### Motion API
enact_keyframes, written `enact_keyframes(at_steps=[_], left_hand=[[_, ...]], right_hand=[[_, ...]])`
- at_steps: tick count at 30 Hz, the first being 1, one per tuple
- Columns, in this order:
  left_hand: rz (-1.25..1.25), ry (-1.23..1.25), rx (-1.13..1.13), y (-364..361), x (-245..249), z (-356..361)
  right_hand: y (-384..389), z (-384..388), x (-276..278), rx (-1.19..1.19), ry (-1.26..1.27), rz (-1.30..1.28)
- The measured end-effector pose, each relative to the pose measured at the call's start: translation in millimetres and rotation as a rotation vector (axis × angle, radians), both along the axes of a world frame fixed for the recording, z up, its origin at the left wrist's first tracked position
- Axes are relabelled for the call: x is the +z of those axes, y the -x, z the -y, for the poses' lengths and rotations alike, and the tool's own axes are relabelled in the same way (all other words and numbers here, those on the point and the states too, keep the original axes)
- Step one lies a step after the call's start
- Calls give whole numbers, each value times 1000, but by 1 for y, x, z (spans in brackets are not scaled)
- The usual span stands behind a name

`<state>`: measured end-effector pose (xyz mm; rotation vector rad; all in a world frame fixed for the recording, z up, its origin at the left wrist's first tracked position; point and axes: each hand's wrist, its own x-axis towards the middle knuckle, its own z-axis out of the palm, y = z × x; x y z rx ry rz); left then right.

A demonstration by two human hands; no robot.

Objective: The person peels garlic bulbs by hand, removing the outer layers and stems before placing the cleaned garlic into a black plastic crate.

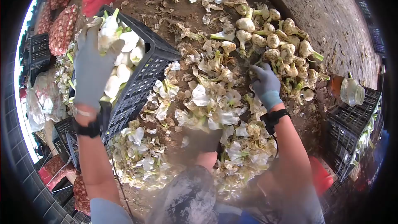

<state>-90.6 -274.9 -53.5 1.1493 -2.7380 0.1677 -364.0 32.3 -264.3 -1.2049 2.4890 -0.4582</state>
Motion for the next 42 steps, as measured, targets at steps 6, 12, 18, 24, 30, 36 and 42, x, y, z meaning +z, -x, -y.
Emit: enact_keyframes(at_steps=[6,12,18,24,30,36,42], left_hand=[[-546,-710,-278,14,-20,-148],[-378,-1263,-37,38,-103,-220],[-564,-1155,-19,32,-116,-224],[-546,-1114,9,28,-117,-234],[-600,-1280,96,26,-111,-227],[-662,-1449,45,26,-118,-225],[-985,-2119,455,22,-112,-207]], right_hand=[[-40,-22,20,-354,378,919],[-93,-15,80,-403,433,1299],[-98,-27,66,-766,521,1303],[-128,-25,54,-479,425,928],[-124,-32,80,-492,396,1058],[-107,-25,99,-593,412,1452],[-108,-22,107,-411,379,1379]])
